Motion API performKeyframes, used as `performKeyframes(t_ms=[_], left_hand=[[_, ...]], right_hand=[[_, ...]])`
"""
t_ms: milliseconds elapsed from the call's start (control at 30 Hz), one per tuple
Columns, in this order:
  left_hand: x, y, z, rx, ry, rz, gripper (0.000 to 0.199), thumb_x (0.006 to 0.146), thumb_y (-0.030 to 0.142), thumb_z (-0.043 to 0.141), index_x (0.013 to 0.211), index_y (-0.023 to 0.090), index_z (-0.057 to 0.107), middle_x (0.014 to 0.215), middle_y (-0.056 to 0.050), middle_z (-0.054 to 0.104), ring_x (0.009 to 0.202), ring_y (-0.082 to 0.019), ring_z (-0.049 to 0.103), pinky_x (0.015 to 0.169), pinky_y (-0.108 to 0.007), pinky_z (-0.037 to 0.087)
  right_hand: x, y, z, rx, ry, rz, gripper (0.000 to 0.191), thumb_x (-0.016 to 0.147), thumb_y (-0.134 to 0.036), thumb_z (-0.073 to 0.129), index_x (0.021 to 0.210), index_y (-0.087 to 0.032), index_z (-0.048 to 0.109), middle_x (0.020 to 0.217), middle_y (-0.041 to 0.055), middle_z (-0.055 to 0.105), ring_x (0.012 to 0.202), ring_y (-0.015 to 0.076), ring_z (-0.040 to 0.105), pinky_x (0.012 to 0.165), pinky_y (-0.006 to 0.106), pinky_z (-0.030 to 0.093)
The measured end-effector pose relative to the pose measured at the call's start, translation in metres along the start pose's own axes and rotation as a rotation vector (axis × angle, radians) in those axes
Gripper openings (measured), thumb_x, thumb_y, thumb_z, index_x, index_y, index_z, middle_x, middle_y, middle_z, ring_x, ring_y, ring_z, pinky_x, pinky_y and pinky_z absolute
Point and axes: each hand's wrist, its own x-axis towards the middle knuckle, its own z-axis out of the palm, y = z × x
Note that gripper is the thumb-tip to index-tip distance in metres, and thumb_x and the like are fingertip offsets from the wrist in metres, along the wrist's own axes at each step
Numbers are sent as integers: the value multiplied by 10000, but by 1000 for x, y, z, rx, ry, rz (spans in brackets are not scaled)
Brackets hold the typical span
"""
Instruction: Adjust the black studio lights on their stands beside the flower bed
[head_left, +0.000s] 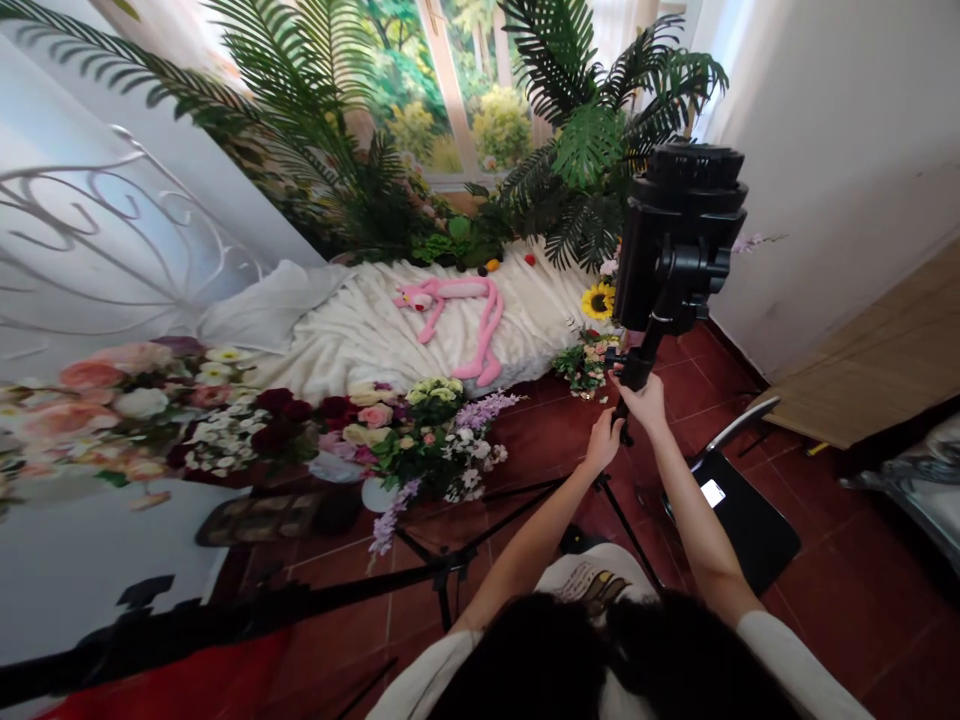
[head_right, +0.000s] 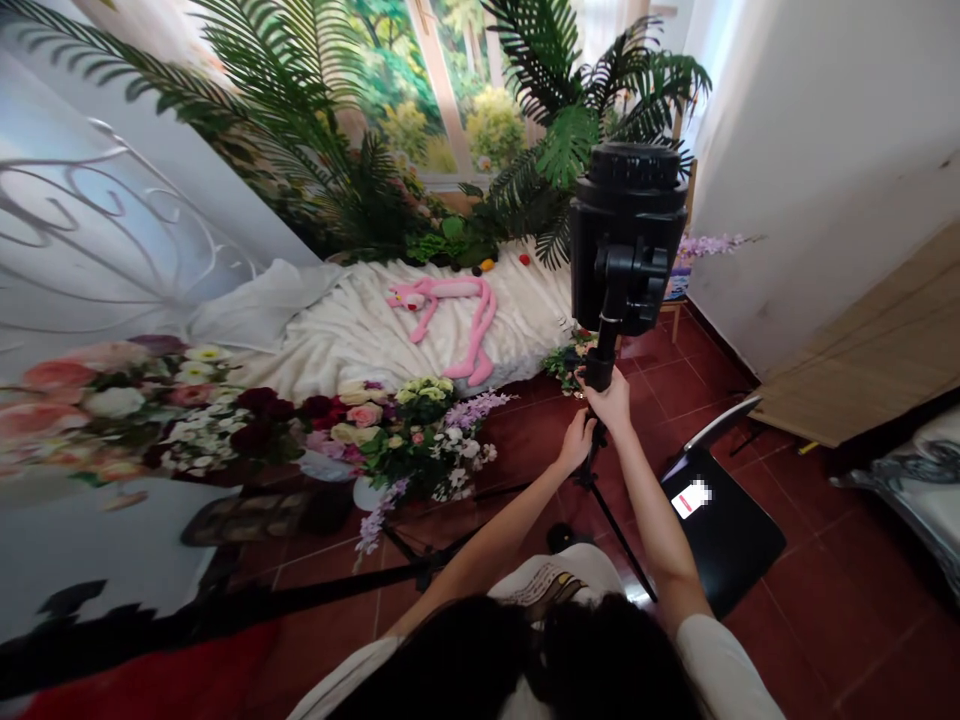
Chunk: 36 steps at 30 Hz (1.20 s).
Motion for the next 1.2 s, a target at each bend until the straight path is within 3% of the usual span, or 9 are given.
performKeyframes(t_ms=[200, 367, 467, 633, 733, 867, 967, 1067, 1200], left_hand=[[-2, -6, 10, -54, 76, 11, 349, 921, 376, 344, 1156, 171, 500, 1083, -105, 594, 1000, -191, 567, 908, -341, 433], [-2, -5, 8, -41, 40, 15, 321, 922, 353, 354, 1144, 183, 509, 1090, -106, 596, 1017, -191, 564, 913, -341, 432], [-2, -3, 7, -18, 45, 0, 323, 923, 363, 352, 1135, 180, 513, 1079, -106, 597, 1023, -194, 562, 914, -342, 429], [-3, -3, 7, -15, 37, -16, 334, 923, 380, 350, 1133, 178, 513, 1084, -103, 596, 1014, -187, 565, 910, -331, 431], [-3, -2, 8, -29, 44, -25, 336, 920, 386, 358, 1131, 180, 519, 1080, -97, 598, 1009, -182, 568, 912, -328, 432], [-3, 2, 4, -92, 24, -49, 354, 910, 404, 381, 1151, 187, 522, 1112, -92, 599, 1036, -178, 569, 936, -334, 432], [-7, 4, -11, -158, -7, -36, 364, 899, 414, 407, 1169, 204, 531, 1175, -85, 593, 1095, -172, 557, 972, -342, 422], [-20, -2, -41, -201, 9, -37, 365, 897, 425, 410, 1151, 209, 558, 1200, -85, 596, 1130, -170, 549, 983, -347, 421], [-52, -27, -96, -199, 148, -208, 395, 893, 474, 388, 1028, 173, 605, 975, -81, 674, 893, -155, 645, 888, -334, 477]], right_hand=[[-37, 9, -17, -156, 12, -10, 408, 738, -465, 624, 1017, -173, 570, 939, 75, 680, 855, 200, 636, 789, 323, 495], [-99, 56, -35, -229, -9, 145, 409, 785, -481, 565, 1053, -178, 506, 909, 86, 658, 838, 204, 634, 784, 343, 490], [-119, 81, -31, -197, 24, 259, 322, 827, -466, 503, 1000, -194, 511, 863, 66, 649, 797, 197, 633, 747, 331, 488], [-113, 100, -10, 372, 158, 654, 52, 836, -264, 484, 810, -219, 481, 628, -33, 549, 475, 112, 522, 498, 228, 454], [-106, 103, -5, 638, 114, 817, 166, 806, -121, 447, 667, -212, 444, 487, -68, 425, 378, 85, 433, 438, 196, 431], [-111, 103, -6, 1004, 137, 987, 212, 781, -44, 428, 651, -198, 493, 489, -44, 495, 405, 90, 500, 463, 193, 471], [-125, 101, -3, 1080, 179, 1086, 207, 776, -35, 427, 687, -175, 551, 583, -1, 615, 498, 97, 601, 531, 198, 513], [-138, 95, 7, 1066, 114, 1164, 176, 786, -62, 453, 703, -171, 564, 677, 31, 681, 624, 110, 669, 622, 216, 540], [-146, 84, 29, 972, 5, 1187, 140, 822, -123, 469, 742, -190, 563, 703, 33, 704, 670, 117, 686, 653, 230, 548]])
